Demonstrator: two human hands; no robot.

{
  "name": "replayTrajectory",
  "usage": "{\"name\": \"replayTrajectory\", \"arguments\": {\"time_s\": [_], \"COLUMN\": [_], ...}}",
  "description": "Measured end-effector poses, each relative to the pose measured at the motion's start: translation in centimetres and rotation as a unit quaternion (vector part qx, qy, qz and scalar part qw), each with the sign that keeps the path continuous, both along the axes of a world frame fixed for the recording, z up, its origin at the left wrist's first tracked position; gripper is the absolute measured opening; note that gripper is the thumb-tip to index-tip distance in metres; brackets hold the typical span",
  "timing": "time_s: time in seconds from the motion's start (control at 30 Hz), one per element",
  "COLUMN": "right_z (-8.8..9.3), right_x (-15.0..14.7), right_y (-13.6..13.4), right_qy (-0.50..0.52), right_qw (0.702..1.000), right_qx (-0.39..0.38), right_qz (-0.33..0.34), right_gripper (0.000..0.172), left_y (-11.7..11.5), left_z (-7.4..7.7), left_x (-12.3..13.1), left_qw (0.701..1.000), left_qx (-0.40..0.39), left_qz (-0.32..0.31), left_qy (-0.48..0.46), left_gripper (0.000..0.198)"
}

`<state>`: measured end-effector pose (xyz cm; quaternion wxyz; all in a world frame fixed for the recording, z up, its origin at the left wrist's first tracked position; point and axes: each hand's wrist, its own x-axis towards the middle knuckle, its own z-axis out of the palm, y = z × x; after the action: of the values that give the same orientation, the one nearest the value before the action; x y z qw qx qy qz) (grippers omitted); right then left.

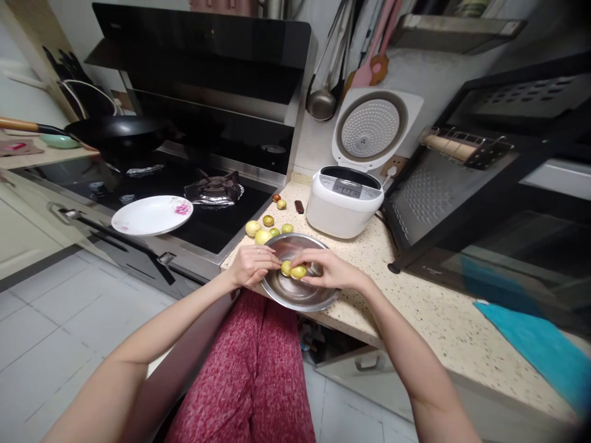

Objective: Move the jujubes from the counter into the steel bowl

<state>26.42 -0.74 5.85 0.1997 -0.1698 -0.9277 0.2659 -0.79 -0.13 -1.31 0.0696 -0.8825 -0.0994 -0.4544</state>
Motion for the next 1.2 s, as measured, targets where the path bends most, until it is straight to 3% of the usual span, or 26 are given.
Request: {"name": "replayTrajectory", "arguments": {"time_s": [0.53,0.93,1.07,1.2], "right_z": [0.0,-0.4,-0.5,-1.0], "right_x": [-0.1,-0.1,-0.2,0.1], "right_y": [0.0,0.1,0.3,1.0], "right_qy": [-0.075,-0.043,0.015,0.094], "right_qw": [0.996,0.998,0.999,0.990], "right_qx": [-0.045,-0.055,-0.032,0.026], "right_qz": [0.004,0.005,-0.026,-0.106], "right_gripper": [0.029,0.027,0.020,0.015], "left_y": [0.0,0.0,-0.1,0.0], "left_z": [0.0,0.0,0.1,0.0], "left_x": [-0.1,-0.1,0.0,0.0], "left_qw": [1.000,1.000,1.000,1.000], "left_qx": [-0.010,-0.011,-0.007,0.001], "left_qz": [-0.001,0.003,0.000,0.000], "left_qy": [0.007,0.008,0.005,0.001], "left_gripper": [0.059,0.056,0.056,0.054]}}
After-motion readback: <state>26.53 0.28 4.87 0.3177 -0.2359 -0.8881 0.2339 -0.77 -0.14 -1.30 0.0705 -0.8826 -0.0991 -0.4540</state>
